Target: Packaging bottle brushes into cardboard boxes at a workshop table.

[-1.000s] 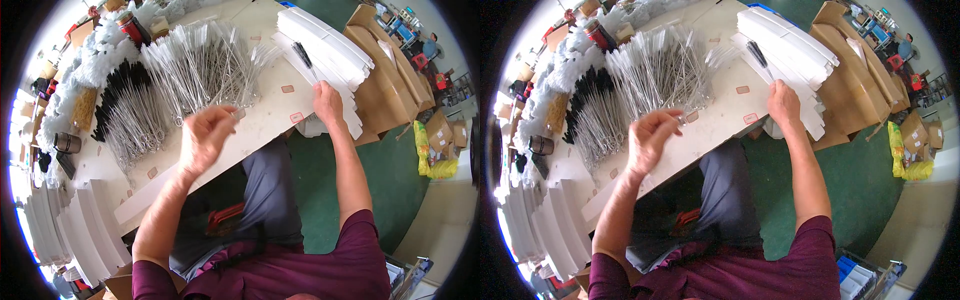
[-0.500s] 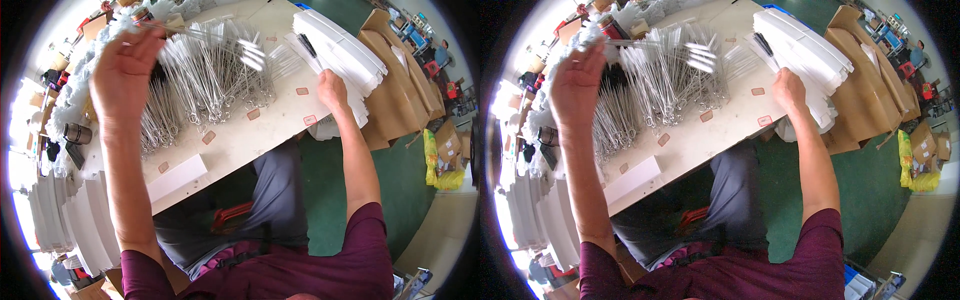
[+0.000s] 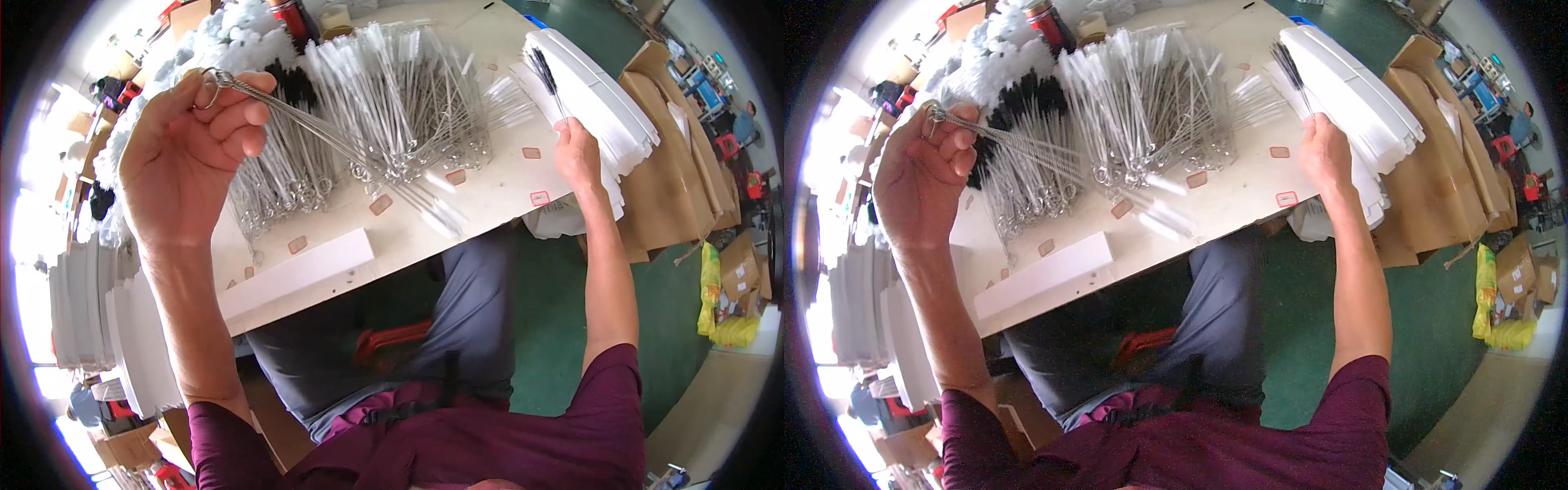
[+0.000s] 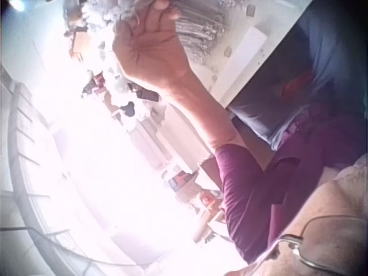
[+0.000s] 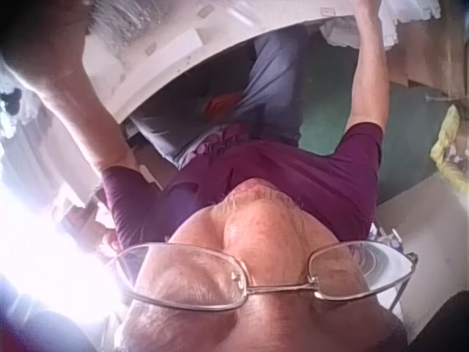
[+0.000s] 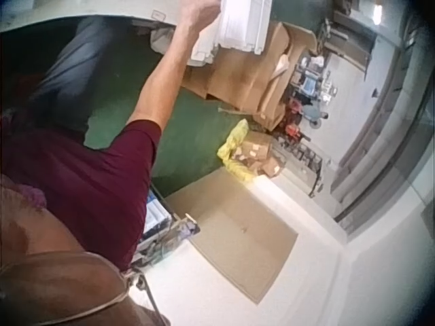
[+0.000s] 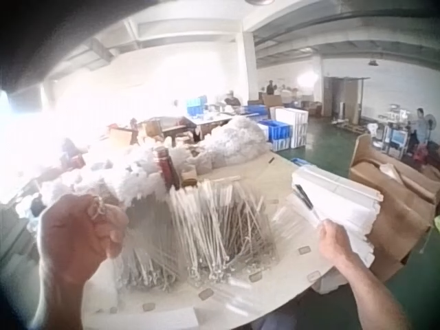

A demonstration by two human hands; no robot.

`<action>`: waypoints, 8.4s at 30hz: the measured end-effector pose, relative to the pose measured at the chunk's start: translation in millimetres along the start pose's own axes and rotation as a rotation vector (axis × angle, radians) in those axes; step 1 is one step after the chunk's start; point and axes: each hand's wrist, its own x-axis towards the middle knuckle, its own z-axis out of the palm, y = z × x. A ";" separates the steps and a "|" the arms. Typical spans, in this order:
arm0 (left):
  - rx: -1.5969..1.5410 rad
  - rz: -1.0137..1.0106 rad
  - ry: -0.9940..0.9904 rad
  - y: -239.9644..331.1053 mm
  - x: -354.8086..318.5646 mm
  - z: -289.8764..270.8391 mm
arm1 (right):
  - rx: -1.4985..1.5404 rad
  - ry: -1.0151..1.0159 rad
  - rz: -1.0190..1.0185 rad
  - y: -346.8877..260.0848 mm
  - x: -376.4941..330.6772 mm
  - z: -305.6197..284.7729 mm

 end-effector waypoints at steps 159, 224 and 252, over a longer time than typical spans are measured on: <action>1.468 -0.239 0.225 -144.8 -264.5 9.1 | 0.409 -0.387 -0.520 -194.9 -222.3 28.4; 1.255 -0.424 0.330 -171.0 -267.1 13.0 | 1.020 -1.221 0.006 -190.8 -285.3 45.5; 1.249 -0.370 0.336 -183.8 -262.3 13.5 | 0.988 -0.902 0.095 -211.1 -321.3 59.9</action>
